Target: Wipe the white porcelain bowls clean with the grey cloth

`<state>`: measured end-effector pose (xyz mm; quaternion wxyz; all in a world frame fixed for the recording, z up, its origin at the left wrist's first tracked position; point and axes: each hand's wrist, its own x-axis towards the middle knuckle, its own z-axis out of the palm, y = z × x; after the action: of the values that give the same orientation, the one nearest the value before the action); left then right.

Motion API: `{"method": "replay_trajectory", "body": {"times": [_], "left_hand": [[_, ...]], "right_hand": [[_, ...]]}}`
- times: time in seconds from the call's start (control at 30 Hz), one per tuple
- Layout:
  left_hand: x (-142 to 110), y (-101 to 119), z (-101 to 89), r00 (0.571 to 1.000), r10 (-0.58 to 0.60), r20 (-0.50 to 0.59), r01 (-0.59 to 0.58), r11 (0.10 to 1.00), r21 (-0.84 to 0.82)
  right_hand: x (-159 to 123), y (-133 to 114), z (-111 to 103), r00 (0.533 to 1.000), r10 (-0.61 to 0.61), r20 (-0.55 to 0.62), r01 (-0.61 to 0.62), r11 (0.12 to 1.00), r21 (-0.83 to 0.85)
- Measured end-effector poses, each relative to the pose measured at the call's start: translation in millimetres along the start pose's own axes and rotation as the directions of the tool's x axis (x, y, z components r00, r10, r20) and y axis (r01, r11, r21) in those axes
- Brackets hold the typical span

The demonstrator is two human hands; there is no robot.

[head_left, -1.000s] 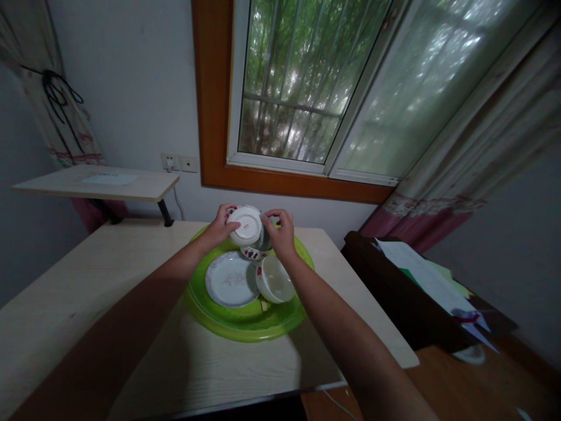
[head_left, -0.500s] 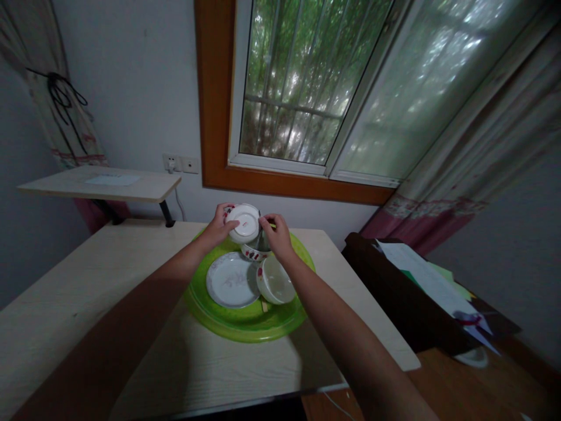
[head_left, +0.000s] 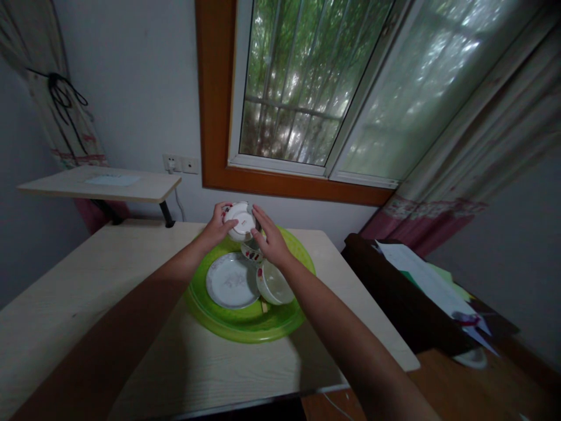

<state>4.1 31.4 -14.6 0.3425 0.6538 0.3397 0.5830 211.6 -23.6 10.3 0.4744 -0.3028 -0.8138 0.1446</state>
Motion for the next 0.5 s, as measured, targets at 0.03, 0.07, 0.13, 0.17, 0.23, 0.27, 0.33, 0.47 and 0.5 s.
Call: {"method": "replay_trajectory", "body": {"times": [0.03,0.07,0.13,0.17,0.23,0.27,0.33,0.47,0.5], "left_hand": [[-0.4,0.2,0.1,1.000,-0.002,0.007,0.002,1.000,-0.008],[-0.9,0.6,0.4,1.000,-0.007,0.014,0.007,1.000,-0.014],[-2.1,2.4,1.1,1.000,-0.015,0.025,0.015,1.000,-0.010],[-2.7,3.8,1.6,1.000,-0.015,0.027,0.015,1.000,-0.003],[-3.8,7.2,2.6,1.000,-0.011,0.025,0.011,1.000,0.013],[-4.2,8.8,3.1,1.000,-0.008,0.022,0.008,1.000,0.015],[-4.5,11.1,3.5,1.000,0.000,0.010,0.000,1.000,0.014],[-3.6,10.3,1.9,0.999,0.036,-0.040,-0.035,0.999,0.020],[-3.3,9.2,1.3,0.998,0.044,-0.053,-0.042,0.999,0.027]], "right_hand": [[-0.1,-3.3,0.1,0.999,-0.028,0.017,0.028,0.999,-0.017],[-0.1,-6.6,0.4,0.998,-0.057,0.034,0.058,0.998,-0.030],[0.3,-12.6,1.4,0.992,-0.104,0.065,0.107,0.993,-0.050],[0.6,-15.2,2.2,0.990,-0.116,0.077,0.120,0.991,-0.060],[1.4,-18.8,4.2,0.989,-0.117,0.092,0.125,0.989,-0.085],[1.8,-19.7,5.3,0.989,-0.112,0.098,0.122,0.988,-0.100],[2.4,-18.9,7.4,0.990,-0.097,0.102,0.109,0.986,-0.128],[2.5,-7.7,10.5,0.999,-0.029,0.018,0.032,0.990,-0.137],[2.2,-3.6,11.1,1.000,-0.004,-0.015,0.002,0.992,-0.128]]}}
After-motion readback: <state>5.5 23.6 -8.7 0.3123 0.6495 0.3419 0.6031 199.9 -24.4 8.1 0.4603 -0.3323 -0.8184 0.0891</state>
